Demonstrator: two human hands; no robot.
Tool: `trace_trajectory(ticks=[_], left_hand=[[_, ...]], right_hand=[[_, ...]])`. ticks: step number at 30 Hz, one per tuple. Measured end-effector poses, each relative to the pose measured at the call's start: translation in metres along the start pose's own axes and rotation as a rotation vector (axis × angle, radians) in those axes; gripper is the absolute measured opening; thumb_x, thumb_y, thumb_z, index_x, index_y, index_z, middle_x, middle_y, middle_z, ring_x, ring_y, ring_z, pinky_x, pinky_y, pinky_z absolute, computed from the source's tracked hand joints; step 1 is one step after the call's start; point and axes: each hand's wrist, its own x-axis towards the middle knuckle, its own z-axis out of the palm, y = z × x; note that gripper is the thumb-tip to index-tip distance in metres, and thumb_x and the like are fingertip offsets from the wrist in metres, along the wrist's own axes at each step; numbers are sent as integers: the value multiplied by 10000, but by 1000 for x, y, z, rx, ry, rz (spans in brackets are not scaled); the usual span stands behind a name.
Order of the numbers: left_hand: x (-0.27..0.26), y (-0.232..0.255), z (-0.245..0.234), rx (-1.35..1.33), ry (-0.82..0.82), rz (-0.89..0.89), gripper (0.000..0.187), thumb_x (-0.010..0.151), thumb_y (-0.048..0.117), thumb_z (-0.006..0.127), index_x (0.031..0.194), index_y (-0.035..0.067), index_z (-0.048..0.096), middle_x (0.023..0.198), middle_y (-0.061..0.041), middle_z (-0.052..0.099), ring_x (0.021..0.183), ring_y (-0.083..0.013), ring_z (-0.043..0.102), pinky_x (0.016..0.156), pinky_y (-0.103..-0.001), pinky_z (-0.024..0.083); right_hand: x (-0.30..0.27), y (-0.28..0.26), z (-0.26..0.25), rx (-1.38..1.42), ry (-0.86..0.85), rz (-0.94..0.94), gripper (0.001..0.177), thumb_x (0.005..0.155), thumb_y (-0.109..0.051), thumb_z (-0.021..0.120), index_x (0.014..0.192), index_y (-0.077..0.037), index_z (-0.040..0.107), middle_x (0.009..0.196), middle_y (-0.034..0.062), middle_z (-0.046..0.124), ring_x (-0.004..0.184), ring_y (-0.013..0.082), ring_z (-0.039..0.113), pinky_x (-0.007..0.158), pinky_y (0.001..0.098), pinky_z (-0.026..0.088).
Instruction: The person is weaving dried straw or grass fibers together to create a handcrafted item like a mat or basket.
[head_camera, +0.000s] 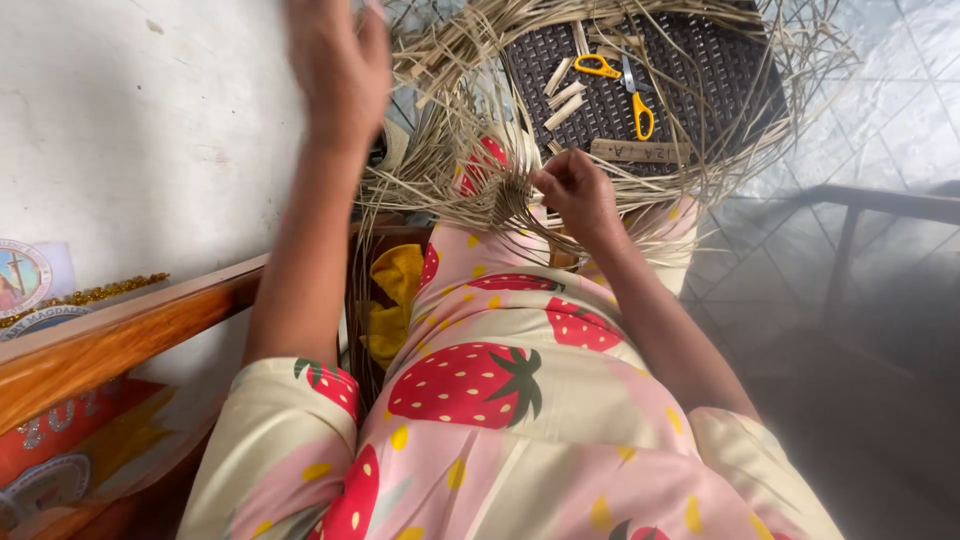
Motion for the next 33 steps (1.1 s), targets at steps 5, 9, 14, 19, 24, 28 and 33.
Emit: trace_trajectory(ticks=[5, 9, 14, 19, 24, 28, 33], left_hand=[[-113, 74, 12, -478, -482, 51, 207, 938, 372, 821, 913, 176, 763, 852, -79, 711, 780, -379, 721, 690, -503, 584], [-124, 103, -10, -388, -642, 86, 397, 735, 530, 930, 814, 178, 763, 728, -53, 679, 750, -306, 714, 664, -416, 575], [-154, 97, 1, -447, -826, -83, 286, 771, 350, 904, 826, 125, 737, 725, -112, 719, 791, -381, 729, 691, -498, 565], [-160, 105, -10, -504, -883, -251, 292, 757, 335, 911, 921, 144, 762, 813, -117, 762, 871, -372, 750, 724, -505, 590], [-172, 119, -16, -580, -817, -312, 219, 796, 366, 888, 890, 203, 774, 854, -32, 770, 918, -304, 751, 777, -435, 592], [-181, 119, -17, -578, -805, -321, 222, 790, 365, 899, 863, 199, 771, 829, -44, 765, 895, -327, 746, 774, -429, 595], [-173, 130, -27, -623, -791, -376, 149, 817, 267, 878, 941, 210, 820, 882, -19, 795, 909, -294, 763, 801, -400, 606]], right_hand=[[-22, -10, -10, -440, -250, 142, 324, 1035, -455, 725, 938, -145, 726, 719, 90, 705, 723, 308, 689, 730, 426, 524], [-35, -42, 7, -577, -342, 92, 396, 1004, -484, 718, 955, -91, 720, 747, 162, 701, 803, 417, 707, 761, 500, 525], [-39, -37, 14, -624, -340, 23, 359, 980, -461, 720, 951, -103, 709, 762, 154, 704, 827, 421, 710, 769, 526, 536], [-29, -3, 17, -530, -136, -98, 196, 917, -379, 824, 984, -205, 761, 760, 72, 716, 803, 336, 725, 753, 478, 565], [-12, -8, 23, -291, -46, -164, 73, 941, -253, 847, 996, -208, 831, 811, 33, 724, 748, 235, 692, 741, 369, 559], [-1, -13, 26, -206, -101, -82, 82, 970, -228, 794, 965, -148, 809, 768, 85, 700, 688, 254, 664, 705, 407, 543], [15, -8, 28, -130, 25, -111, 143, 916, -132, 845, 1034, -160, 769, 750, -2, 678, 596, 117, 584, 558, 264, 481]])
